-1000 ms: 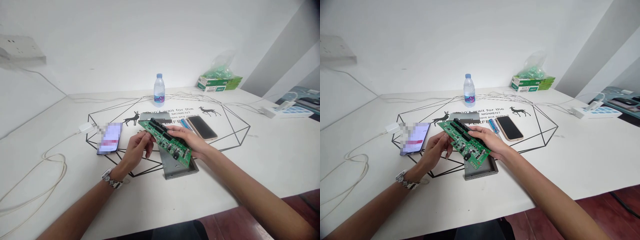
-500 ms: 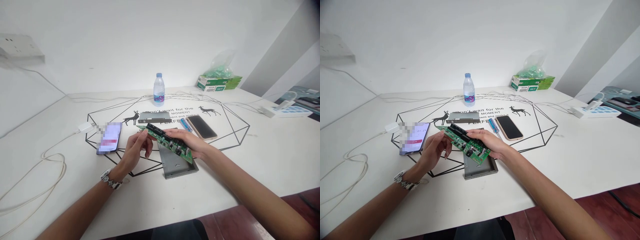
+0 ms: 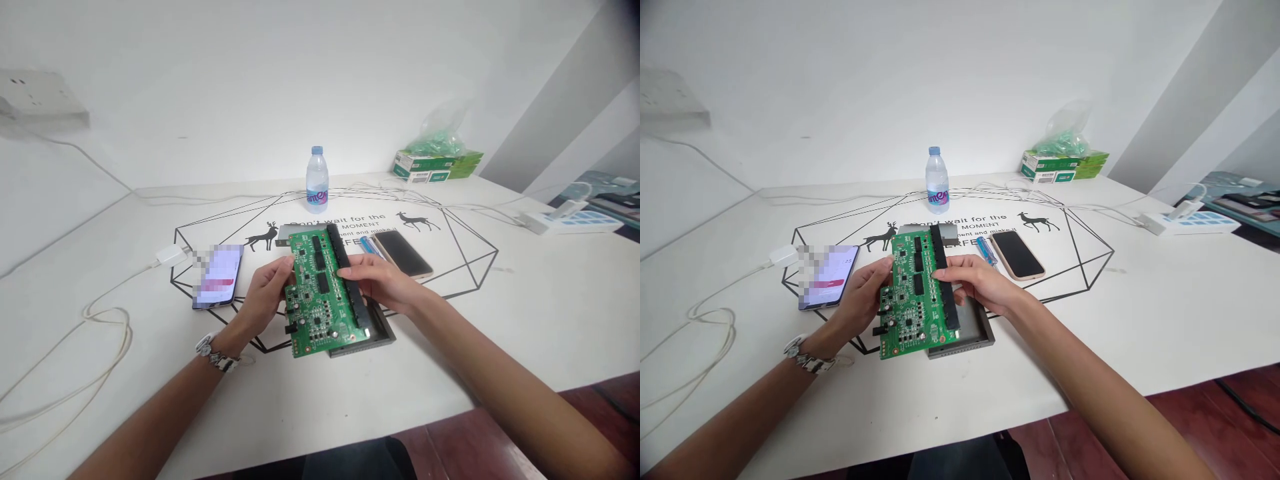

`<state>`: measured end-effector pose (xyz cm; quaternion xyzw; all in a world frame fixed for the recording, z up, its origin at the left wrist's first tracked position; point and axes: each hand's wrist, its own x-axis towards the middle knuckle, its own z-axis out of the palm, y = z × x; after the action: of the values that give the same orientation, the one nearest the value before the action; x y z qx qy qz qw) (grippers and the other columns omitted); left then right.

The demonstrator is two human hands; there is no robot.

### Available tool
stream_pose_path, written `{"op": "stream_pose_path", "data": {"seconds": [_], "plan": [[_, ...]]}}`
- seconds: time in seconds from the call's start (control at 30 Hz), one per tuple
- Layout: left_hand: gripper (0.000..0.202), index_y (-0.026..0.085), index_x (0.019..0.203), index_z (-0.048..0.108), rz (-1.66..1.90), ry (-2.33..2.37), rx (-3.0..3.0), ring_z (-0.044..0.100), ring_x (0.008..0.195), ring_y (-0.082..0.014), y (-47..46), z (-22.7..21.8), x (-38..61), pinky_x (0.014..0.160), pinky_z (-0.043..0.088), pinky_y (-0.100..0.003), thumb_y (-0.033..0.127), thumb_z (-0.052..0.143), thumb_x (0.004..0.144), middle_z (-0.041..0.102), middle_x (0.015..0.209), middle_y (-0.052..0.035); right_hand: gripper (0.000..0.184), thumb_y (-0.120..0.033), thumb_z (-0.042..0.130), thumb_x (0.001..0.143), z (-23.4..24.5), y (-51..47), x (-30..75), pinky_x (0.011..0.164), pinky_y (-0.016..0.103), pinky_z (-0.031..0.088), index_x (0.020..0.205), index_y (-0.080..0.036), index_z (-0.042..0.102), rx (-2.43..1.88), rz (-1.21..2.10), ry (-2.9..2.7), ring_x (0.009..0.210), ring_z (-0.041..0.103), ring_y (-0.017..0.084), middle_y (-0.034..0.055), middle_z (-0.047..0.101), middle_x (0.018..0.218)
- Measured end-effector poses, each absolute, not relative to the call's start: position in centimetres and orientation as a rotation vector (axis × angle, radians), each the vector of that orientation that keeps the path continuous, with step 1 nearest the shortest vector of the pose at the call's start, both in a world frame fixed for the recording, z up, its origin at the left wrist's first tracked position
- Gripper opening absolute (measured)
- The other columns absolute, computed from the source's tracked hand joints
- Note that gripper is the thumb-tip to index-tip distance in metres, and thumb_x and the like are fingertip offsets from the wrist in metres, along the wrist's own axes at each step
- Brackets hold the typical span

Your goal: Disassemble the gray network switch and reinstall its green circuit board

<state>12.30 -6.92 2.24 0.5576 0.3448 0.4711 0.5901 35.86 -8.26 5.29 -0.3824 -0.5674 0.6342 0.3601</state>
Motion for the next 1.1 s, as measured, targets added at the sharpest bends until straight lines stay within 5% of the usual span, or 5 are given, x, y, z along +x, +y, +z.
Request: {"op": "stream_pose_path", "data": {"seconds": [0.17,0.3,0.53,0.73,1.1], "plan": [[0.047,0.02,0.075,0.053,1.016,0.812,1.32,0.026,0.024,-0.0052,-7.1,2.8,12.1,0.026,0.026,-0.016,0.061,0.058,0.098,0.039,0.036,0.0111,0.043,-0.044,0.083,0.08,5.5,-8.3,36.4,0.045,0.025,0.011,0.063,-0.021,0.051,-0.993,1.671,-1.392,0.046,0.019,0.005,-0.0103,0.032,0.05],[0.051,0.02,0.069,0.051,1.007,0.854,1.439,0.03,0.021,-0.0055,-7.1,3.7,11.8,0.027,0.023,-0.015,0.061,0.057,0.098,0.04,0.032,0.0089,0.042,-0.046,0.079,0.086,5.8,-8.4,37.4,0.04,0.024,0.009,0.067,-0.023,0.05,-0.997,1.709,-1.459,0.031,0.034,0.005,-0.0134,0.027,0.039],[0.052,0.017,0.07,0.062,1.021,0.83,1.619,0.069,0.047,-0.0198,-7.9,5.8,11.5,0.042,0.053,-0.024,0.06,0.058,0.098,0.06,0.044,-0.0019,0.031,-0.043,0.082,0.084,6.4,-8.6,38.2,0.04,0.018,0.037,0.079,-0.019,0.063,-0.957,1.684,-1.441,0.065,0.077,0.022,-0.0081,0.046,0.042],[0.048,0.017,0.101,0.082,1.208,0.81,1.755,0.076,0.092,-0.0243,-8.2,6.2,11.0,0.068,0.067,-0.033,0.056,0.054,0.1,0.08,0.104,-0.013,0.047,-0.031,0.078,0.083,6.7,-8.6,38.8,0.064,0.029,0.061,0.129,-0.026,0.071,-0.826,1.595,-1.498,0.088,0.071,0.019,0.0064,0.074,0.111],[0.036,0.018,0.089,0.061,1.348,0.978,1.604,0.071,0.057,-0.0155,-8.2,4.7,11.8,0.047,0.054,-0.023,0.052,0.059,0.099,0.076,0.082,-0.0059,0.051,-0.04,0.078,0.087,5.0,-8.4,36.7,0.052,0.025,0.051,0.135,-0.037,0.061,-0.902,1.492,-1.275,0.062,0.056,0.012,-0.0024,0.064,0.09]]}}
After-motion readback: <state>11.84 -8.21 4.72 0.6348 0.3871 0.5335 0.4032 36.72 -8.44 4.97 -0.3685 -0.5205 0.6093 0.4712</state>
